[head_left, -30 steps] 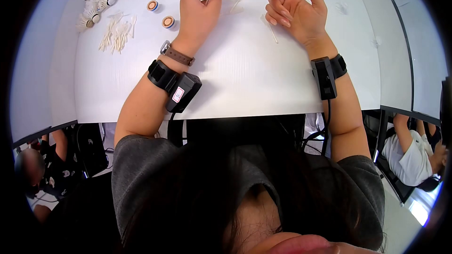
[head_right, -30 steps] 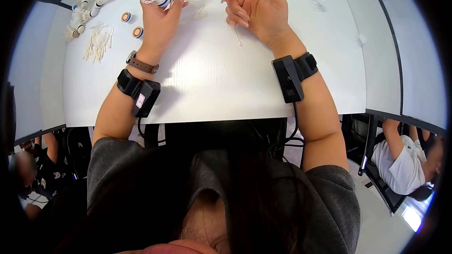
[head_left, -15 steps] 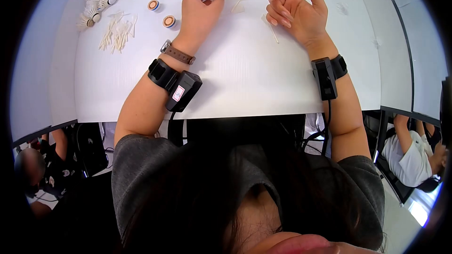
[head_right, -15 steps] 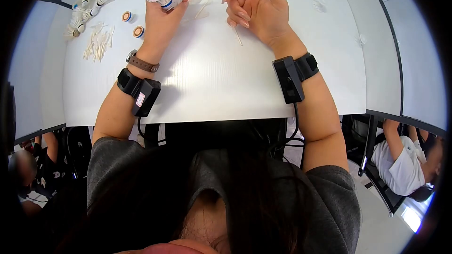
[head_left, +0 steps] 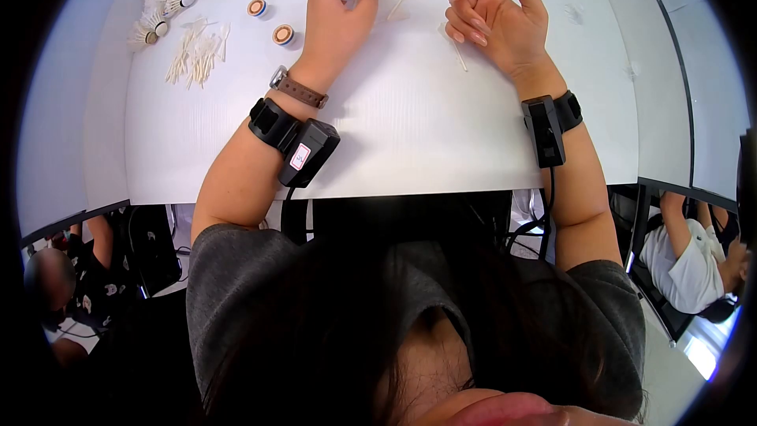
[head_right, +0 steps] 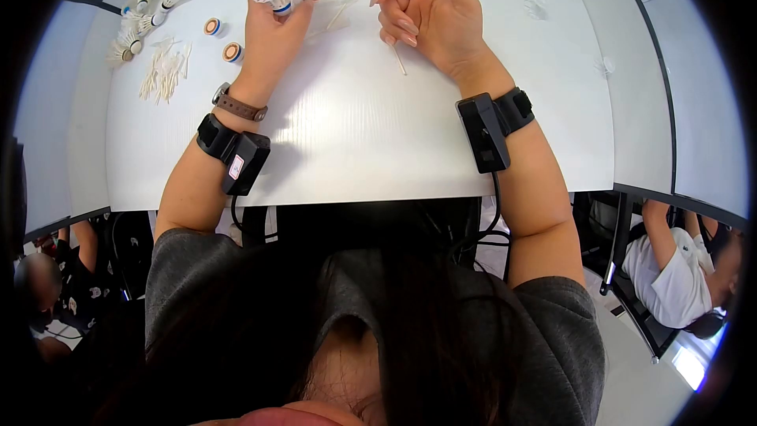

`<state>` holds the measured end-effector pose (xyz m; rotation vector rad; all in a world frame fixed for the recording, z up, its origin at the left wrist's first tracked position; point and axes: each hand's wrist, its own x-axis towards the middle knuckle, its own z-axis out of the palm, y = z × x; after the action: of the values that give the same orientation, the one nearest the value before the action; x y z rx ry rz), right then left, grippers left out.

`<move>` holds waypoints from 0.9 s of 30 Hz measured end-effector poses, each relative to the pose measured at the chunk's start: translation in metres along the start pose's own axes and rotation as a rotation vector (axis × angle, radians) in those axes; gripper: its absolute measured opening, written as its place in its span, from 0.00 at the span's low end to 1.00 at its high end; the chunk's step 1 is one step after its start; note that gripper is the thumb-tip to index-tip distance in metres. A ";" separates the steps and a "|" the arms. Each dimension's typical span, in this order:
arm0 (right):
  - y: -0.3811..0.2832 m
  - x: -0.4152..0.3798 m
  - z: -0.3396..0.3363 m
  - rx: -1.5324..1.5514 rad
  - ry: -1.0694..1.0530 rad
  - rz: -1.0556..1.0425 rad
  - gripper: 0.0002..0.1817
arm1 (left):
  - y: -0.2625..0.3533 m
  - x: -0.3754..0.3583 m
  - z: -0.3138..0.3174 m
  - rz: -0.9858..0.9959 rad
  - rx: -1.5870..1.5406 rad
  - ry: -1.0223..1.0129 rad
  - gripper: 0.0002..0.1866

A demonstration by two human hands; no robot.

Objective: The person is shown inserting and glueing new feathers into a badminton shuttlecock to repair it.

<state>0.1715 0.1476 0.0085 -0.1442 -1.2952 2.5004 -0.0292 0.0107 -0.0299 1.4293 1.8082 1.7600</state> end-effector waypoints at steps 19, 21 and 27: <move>0.004 0.001 -0.008 -0.031 -0.017 -0.015 0.39 | 0.008 -0.002 0.001 0.001 0.123 -0.022 0.15; 0.004 0.001 -0.007 -0.038 -0.016 -0.015 0.39 | 0.006 -0.002 0.002 -0.005 0.107 -0.013 0.14; 0.004 0.000 -0.006 -0.018 0.010 0.002 0.39 | 0.005 -0.001 0.002 0.049 0.121 0.007 0.14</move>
<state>0.1719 0.1501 0.0021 -0.1615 -1.3142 2.4873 -0.0247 0.0103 -0.0261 1.5264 1.9295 1.7065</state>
